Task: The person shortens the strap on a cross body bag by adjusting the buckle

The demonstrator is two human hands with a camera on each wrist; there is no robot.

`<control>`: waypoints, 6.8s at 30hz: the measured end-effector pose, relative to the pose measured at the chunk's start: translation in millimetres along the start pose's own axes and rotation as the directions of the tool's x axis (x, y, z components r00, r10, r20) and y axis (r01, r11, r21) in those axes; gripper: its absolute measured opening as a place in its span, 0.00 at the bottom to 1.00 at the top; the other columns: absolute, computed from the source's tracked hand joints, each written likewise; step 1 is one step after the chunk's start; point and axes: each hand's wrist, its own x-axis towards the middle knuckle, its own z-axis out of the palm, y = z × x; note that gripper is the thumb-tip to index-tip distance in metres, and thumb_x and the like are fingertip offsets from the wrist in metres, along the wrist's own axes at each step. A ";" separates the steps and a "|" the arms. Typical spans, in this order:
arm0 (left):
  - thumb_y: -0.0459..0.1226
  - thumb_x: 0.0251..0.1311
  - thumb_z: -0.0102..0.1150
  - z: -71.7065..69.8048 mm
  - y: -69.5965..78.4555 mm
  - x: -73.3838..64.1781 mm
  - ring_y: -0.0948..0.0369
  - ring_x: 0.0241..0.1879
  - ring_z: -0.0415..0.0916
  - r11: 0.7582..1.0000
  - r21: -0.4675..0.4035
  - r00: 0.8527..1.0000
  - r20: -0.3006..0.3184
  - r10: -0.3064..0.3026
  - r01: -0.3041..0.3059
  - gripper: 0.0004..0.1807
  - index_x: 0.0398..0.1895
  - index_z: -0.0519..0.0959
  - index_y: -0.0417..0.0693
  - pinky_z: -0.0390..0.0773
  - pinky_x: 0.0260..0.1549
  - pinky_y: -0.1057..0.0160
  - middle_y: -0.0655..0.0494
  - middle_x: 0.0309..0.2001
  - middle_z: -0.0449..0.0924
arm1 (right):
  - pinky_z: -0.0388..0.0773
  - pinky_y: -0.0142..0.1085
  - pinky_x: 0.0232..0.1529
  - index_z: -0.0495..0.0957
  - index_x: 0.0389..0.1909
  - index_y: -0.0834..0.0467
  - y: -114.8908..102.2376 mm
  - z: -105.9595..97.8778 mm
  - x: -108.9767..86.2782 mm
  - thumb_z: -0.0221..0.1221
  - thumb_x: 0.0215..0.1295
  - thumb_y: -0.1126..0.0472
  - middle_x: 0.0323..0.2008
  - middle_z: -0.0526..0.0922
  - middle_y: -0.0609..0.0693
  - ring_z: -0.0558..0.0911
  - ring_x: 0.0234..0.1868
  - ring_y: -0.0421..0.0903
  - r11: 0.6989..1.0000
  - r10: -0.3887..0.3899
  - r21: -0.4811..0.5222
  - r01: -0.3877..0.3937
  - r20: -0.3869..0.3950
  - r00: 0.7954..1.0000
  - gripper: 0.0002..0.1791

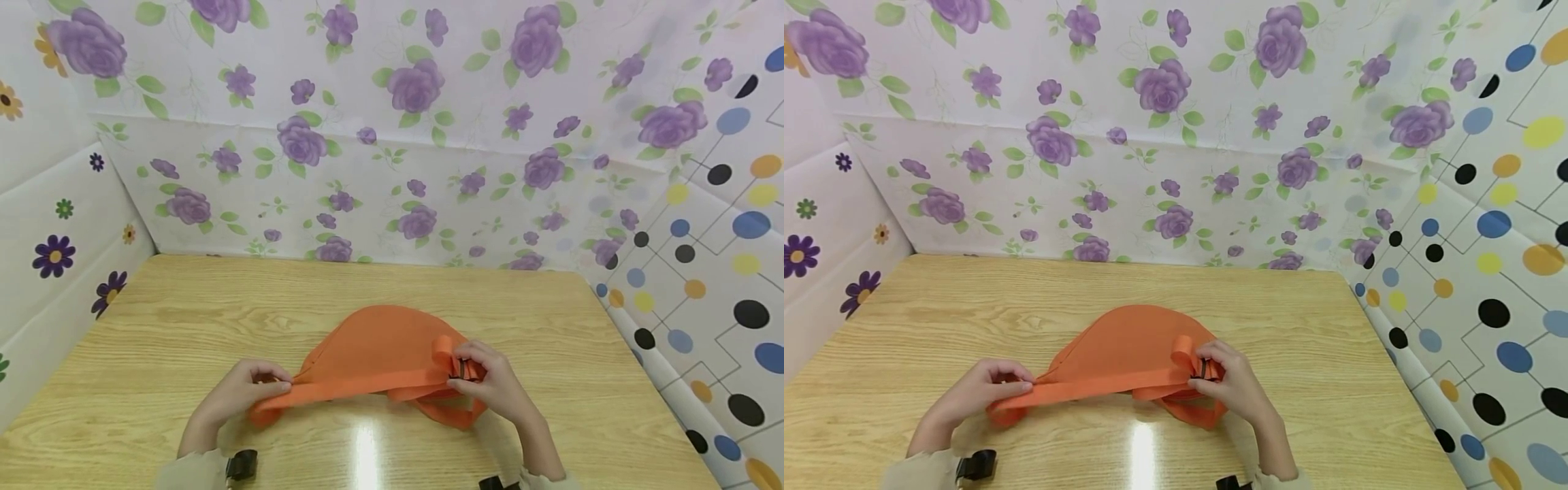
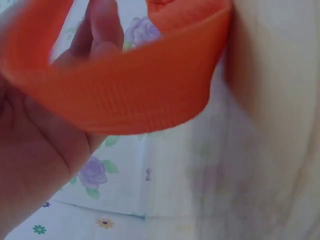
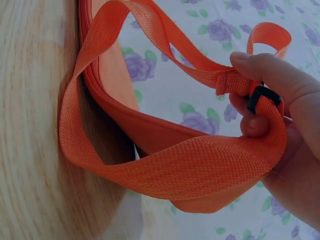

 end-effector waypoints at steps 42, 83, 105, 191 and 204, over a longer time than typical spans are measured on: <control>0.33 0.54 0.60 90.8 40.3 60.6 0.62 0.32 0.74 0.990 0.013 0.972 0.190 0.136 -0.141 0.06 0.32 0.80 0.37 0.74 0.32 0.65 0.57 0.30 0.79 | 0.73 0.31 0.27 0.75 0.36 0.67 0.3 4.6 -1.2 0.66 0.40 0.78 0.36 0.76 0.59 0.74 0.31 0.48 1.000 0.006 0.021 -0.006 0.008 1.000 0.18; 0.26 0.51 0.59 116.3 53.7 70.0 0.61 0.31 0.74 0.998 0.008 0.966 0.249 0.066 -0.070 0.05 0.27 0.81 0.43 0.73 0.30 0.67 0.57 0.29 0.79 | 0.72 0.31 0.27 0.75 0.39 0.62 32.9 1.5 -8.7 0.67 0.43 0.72 0.38 0.75 0.51 0.73 0.33 0.42 0.999 -0.050 0.009 0.049 0.032 0.998 0.19; 0.24 0.55 0.54 86.9 44.3 56.8 0.64 0.29 0.74 0.995 0.019 0.974 0.208 0.092 -0.098 0.06 0.27 0.79 0.40 0.74 0.30 0.67 0.56 0.27 0.78 | 0.71 0.32 0.25 0.75 0.36 0.66 8.4 -1.5 -6.5 0.65 0.42 0.77 0.36 0.75 0.53 0.72 0.31 0.46 0.997 -0.053 0.060 0.048 0.085 0.995 0.17; 0.25 0.53 0.56 16.5 15.1 15.1 0.60 0.29 0.73 1.000 0.003 0.985 0.174 0.009 -0.009 0.03 0.31 0.75 0.32 0.75 0.29 0.66 0.48 0.30 0.76 | 0.72 0.34 0.28 0.70 0.36 0.64 26.9 -16.4 -23.8 0.64 0.42 0.78 0.32 0.73 0.53 0.71 0.30 0.49 0.986 0.158 -0.087 -0.145 0.161 0.974 0.19; 0.20 0.47 0.57 15.0 16.1 12.5 0.60 0.29 0.71 0.997 0.048 0.988 0.145 0.049 -0.056 0.07 0.30 0.75 0.33 0.74 0.28 0.67 0.49 0.30 0.75 | 0.72 0.29 0.23 0.69 0.25 0.57 56.5 -23.0 -32.7 0.64 0.41 0.80 0.24 0.73 0.47 0.72 0.26 0.38 0.985 0.005 -0.175 0.008 0.071 0.997 0.18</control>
